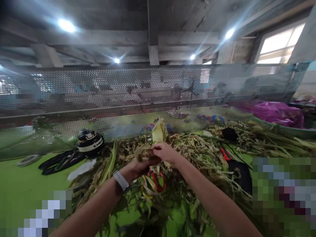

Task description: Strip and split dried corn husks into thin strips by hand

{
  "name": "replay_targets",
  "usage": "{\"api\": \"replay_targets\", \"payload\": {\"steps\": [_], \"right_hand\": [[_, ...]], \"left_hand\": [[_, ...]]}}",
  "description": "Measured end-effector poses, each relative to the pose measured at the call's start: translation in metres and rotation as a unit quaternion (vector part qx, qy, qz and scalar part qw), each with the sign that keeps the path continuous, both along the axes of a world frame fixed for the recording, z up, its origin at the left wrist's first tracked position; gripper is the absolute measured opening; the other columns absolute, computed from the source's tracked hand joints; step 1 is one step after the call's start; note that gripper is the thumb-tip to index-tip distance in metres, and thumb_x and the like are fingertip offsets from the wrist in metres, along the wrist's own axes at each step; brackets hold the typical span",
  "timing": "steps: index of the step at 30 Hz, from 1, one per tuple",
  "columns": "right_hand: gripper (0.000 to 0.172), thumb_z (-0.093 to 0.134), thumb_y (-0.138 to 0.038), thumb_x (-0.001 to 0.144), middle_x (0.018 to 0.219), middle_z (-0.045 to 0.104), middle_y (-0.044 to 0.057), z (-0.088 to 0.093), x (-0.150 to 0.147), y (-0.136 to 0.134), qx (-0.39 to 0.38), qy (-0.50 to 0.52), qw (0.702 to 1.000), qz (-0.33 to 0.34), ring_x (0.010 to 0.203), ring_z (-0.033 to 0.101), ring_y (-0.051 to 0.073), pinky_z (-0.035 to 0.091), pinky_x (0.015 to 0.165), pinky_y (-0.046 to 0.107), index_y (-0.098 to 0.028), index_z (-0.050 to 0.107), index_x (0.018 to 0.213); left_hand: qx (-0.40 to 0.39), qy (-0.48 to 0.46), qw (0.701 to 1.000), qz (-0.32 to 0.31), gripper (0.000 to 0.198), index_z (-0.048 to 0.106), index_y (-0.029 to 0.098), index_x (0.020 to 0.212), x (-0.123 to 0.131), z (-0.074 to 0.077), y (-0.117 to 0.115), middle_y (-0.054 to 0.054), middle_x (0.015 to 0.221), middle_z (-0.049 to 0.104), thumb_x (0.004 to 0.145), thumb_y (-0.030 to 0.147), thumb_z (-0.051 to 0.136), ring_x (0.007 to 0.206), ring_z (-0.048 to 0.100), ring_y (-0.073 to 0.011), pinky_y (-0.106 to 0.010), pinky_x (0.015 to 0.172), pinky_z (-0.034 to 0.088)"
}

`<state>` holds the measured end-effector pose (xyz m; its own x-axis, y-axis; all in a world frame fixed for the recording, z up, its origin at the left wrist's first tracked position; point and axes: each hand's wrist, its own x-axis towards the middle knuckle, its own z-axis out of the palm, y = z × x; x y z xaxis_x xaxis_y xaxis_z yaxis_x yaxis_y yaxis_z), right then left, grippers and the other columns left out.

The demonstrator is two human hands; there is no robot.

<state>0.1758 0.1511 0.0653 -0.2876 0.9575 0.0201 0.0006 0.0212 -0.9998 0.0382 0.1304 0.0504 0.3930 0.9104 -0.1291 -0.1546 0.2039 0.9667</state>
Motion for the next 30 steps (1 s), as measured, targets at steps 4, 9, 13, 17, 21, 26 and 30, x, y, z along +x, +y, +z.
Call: {"api": "replay_targets", "payload": {"steps": [4,9,13,17,21,26,30], "right_hand": [[0.033,0.058,-0.047,0.069,0.061,0.066,0.002,-0.015,-0.008,-0.012,0.031,0.017,0.996,-0.080,0.057,0.061,0.018,0.049,0.059,0.032,-0.015,0.067,0.073],[0.033,0.059,-0.047,0.069,0.074,0.070,0.005,-0.027,-0.004,-0.033,0.103,-0.010,0.983,-0.151,0.076,0.064,0.023,0.048,0.074,0.036,-0.017,0.069,0.077],[0.028,0.056,-0.042,0.076,0.087,0.070,0.003,-0.025,-0.004,-0.048,0.172,-0.058,0.967,-0.178,0.086,0.062,0.022,0.045,0.081,0.033,-0.018,0.069,0.083],[0.027,0.052,-0.039,0.080,0.085,0.069,0.005,-0.025,-0.005,-0.060,0.215,-0.114,0.949,-0.200,0.084,0.061,0.022,0.044,0.079,0.031,-0.018,0.068,0.081],[0.021,0.052,-0.033,0.079,0.075,0.068,0.005,-0.027,-0.004,-0.069,0.239,-0.156,0.941,-0.182,0.072,0.059,0.020,0.044,0.069,0.028,-0.018,0.066,0.080],[0.016,0.055,-0.028,0.076,0.068,0.066,0.002,-0.024,0.000,-0.069,0.253,-0.170,0.947,-0.103,0.067,0.059,0.017,0.043,0.063,0.024,-0.017,0.066,0.073],[0.016,0.057,-0.031,0.073,0.065,0.064,0.000,-0.018,0.011,-0.061,0.190,-0.146,0.967,-0.082,0.062,0.056,0.015,0.041,0.057,0.023,-0.017,0.064,0.070]], "left_hand": [[0.045,0.065,0.992,-0.099,0.025,0.064,0.013,0.060,0.002,-0.002,-0.031,0.002,0.048,0.055,0.058,0.034,0.076,0.040,0.043,-0.0073,-0.019,0.040,0.033],[0.168,0.146,0.974,-0.038,0.033,0.057,0.014,0.061,-0.003,-0.009,-0.052,0.004,0.053,0.046,0.069,0.045,0.064,0.049,0.039,-0.0078,-0.020,0.047,0.031],[0.177,0.095,0.979,0.017,0.030,0.053,0.015,0.069,-0.004,-0.016,-0.063,0.003,0.062,0.048,0.071,0.044,0.063,0.059,0.043,-0.0099,-0.020,0.054,0.035],[0.172,0.028,0.984,-0.030,0.025,0.053,0.016,0.076,-0.005,-0.023,-0.074,0.002,0.070,0.048,0.074,0.038,0.063,0.066,0.044,-0.0105,-0.020,0.060,0.036],[0.145,0.061,0.981,-0.114,0.029,0.054,0.013,0.071,-0.010,-0.026,-0.080,0.004,0.062,0.043,0.073,0.041,0.063,0.056,0.035,-0.0073,-0.019,0.052,0.029],[0.119,0.118,0.974,-0.152,0.036,0.049,0.014,0.056,-0.014,-0.022,-0.094,0.006,0.051,0.037,0.072,0.042,0.064,0.048,0.030,-0.0055,-0.019,0.046,0.024],[0.148,0.145,0.963,-0.172,0.036,0.056,0.013,0.061,-0.017,-0.010,-0.105,0.003,0.055,0.046,0.078,0.045,0.056,0.051,0.037,-0.0070,-0.019,0.049,0.029]]}}
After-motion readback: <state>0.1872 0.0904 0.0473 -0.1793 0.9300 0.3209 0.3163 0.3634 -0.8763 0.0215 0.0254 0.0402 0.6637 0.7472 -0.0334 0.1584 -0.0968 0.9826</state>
